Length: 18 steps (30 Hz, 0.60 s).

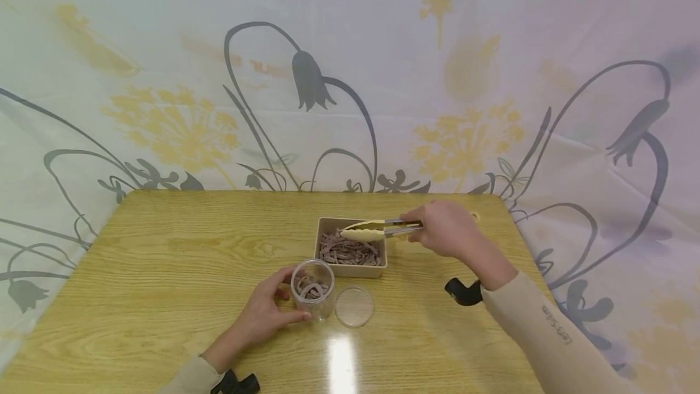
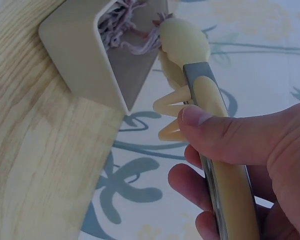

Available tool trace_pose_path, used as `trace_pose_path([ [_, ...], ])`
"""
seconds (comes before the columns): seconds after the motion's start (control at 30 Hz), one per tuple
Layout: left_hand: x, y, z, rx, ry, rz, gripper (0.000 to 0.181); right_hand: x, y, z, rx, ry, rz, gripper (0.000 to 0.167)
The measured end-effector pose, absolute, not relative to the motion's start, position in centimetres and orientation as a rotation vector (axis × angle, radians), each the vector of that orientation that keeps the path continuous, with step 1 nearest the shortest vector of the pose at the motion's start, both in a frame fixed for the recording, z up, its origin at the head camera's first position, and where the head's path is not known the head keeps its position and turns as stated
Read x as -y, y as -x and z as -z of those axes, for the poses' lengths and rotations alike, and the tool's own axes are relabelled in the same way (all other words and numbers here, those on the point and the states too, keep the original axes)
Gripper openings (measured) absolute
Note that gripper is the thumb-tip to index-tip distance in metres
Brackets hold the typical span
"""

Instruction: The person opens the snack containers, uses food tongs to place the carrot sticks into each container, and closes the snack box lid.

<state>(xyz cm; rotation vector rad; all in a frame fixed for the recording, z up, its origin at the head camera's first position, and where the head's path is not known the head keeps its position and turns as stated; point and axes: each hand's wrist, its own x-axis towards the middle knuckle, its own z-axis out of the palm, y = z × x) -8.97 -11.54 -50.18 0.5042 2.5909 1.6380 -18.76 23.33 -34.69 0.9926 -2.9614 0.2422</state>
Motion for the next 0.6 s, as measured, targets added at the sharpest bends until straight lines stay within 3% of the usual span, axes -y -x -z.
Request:
trace_pose_path([
  [0.6,11.55,8.94,50.29,-2.610,-0.515,-1.646,0.083,-23.86,18.10,34.59,3.036,-0.804,-0.594,0.039],
])
